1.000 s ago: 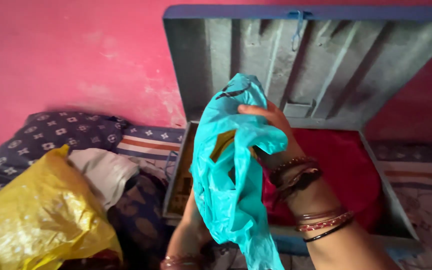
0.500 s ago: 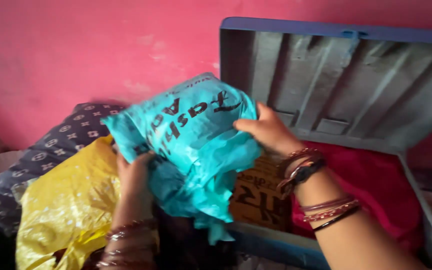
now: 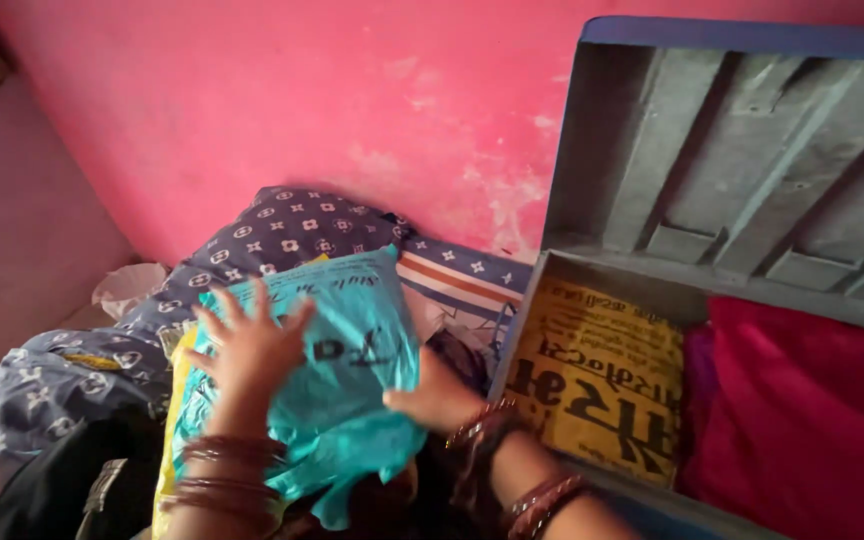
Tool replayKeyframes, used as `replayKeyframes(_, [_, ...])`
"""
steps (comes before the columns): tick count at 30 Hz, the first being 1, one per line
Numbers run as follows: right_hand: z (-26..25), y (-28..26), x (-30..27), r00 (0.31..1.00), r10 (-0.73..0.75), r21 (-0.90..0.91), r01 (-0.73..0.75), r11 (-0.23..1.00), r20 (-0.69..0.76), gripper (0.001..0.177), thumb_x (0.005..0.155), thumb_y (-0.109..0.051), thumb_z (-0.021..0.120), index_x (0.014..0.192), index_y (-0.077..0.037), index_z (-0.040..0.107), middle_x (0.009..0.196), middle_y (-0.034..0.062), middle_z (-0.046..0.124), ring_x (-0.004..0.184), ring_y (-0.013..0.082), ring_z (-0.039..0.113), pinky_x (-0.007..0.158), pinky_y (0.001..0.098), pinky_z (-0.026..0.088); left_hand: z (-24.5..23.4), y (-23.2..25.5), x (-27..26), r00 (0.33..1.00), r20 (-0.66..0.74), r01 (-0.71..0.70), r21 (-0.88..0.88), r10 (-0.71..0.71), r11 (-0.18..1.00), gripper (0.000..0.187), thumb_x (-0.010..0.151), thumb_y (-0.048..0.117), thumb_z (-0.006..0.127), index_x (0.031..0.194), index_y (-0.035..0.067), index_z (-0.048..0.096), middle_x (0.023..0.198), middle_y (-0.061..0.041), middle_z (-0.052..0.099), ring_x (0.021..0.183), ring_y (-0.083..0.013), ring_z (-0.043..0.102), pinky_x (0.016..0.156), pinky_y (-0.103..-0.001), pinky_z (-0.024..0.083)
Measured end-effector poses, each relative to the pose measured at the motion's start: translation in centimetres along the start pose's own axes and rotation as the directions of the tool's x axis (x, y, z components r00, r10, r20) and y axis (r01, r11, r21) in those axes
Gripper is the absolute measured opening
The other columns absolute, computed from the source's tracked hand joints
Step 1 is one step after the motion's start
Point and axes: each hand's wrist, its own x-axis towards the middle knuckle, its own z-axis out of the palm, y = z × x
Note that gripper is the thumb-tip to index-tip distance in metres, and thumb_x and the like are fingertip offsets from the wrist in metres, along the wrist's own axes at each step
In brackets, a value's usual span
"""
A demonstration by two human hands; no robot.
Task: The person opens a blue metal suitcase and removes several folded garments and plastic-wrapped items one by one, placing them on the bed beside the suitcase. The removal continues until only a few wrapped items remain inside.
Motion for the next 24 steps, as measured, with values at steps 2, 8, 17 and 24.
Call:
replayKeyframes(2, [1.9, 3.0, -0.2, 0.997, -0.077, 0.044, 0.079, 0.996, -0.030, 0.067, 0.079, -0.018, 0.086, 0.133, 0.001, 0.051, 0.120, 0.0151, 0.064, 0.113, 0.0254, 0.061, 0.097, 0.0397, 0.050, 2.2, 0.2, -2.8, 0.987, 0.151, 0.042, 0.034, -0.047, 0.999, 0.092, 0.086, 0.077, 0.045, 0.160, 0.027, 0.025, 0.169, -0.018, 0.007, 0.154, -0.0454, 0.001, 0.109, -0.080, -0.003])
replayKeyframes(8, [-2.5, 4.7, -1.8, 0.981, 0.106, 0.168, -0.134, 0.977, 0.166, 0.079, 0.082, -0.035, 0.080, 0.145, -0.001, 0.045, 0.125, 0.0120, 0.071, 0.114, 0.0215, 0.068, 0.099, 0.0341, 0.053, 4.6, 2.1, -5.4, 0.982, 0.170, 0.075, 0.044, -0.081, 0.996, 0.095, 0.083, 0.075, 0.049, 0.160, 0.024, 0.024, 0.169, -0.016, 0.008, 0.154, -0.0428, 0.004, 0.111, -0.076, -0.004])
replayKeyframes(17, [-10.4, 14.0, -5.2, 0.958, 0.253, 0.334, -0.197, 0.922, -0.134, 0.047, 0.088, -0.031, 0.070, 0.127, -0.005, 0.065, 0.112, 0.0102, 0.076, 0.086, 0.0176, 0.074, 0.071, 0.0311, 0.060, 5.9, 14.0, -6.8, 0.959, 0.030, -0.282, 0.023, 0.281, 0.959, 0.072, 0.086, 0.045, 0.058, 0.147, 0.009, 0.045, 0.164, -0.016, 0.034, 0.155, -0.0354, 0.023, 0.121, -0.061, 0.012])
replayKeyframes(24, [-16.7, 21.9, -9.6, 0.891, 0.292, 0.051, -0.293, 0.955, -0.347, 0.033, 0.088, -0.025, 0.073, 0.114, -0.005, 0.071, 0.105, 0.0076, 0.077, 0.094, 0.0182, 0.074, 0.083, 0.0330, 0.058, 11.9, 23.2, -14.2, 0.735, 0.267, -0.612, -0.134, 0.623, 0.780, 0.088, 0.081, 0.050, 0.070, 0.152, 0.008, 0.042, 0.161, -0.015, 0.039, 0.147, -0.0324, 0.030, 0.118, -0.054, 0.018])
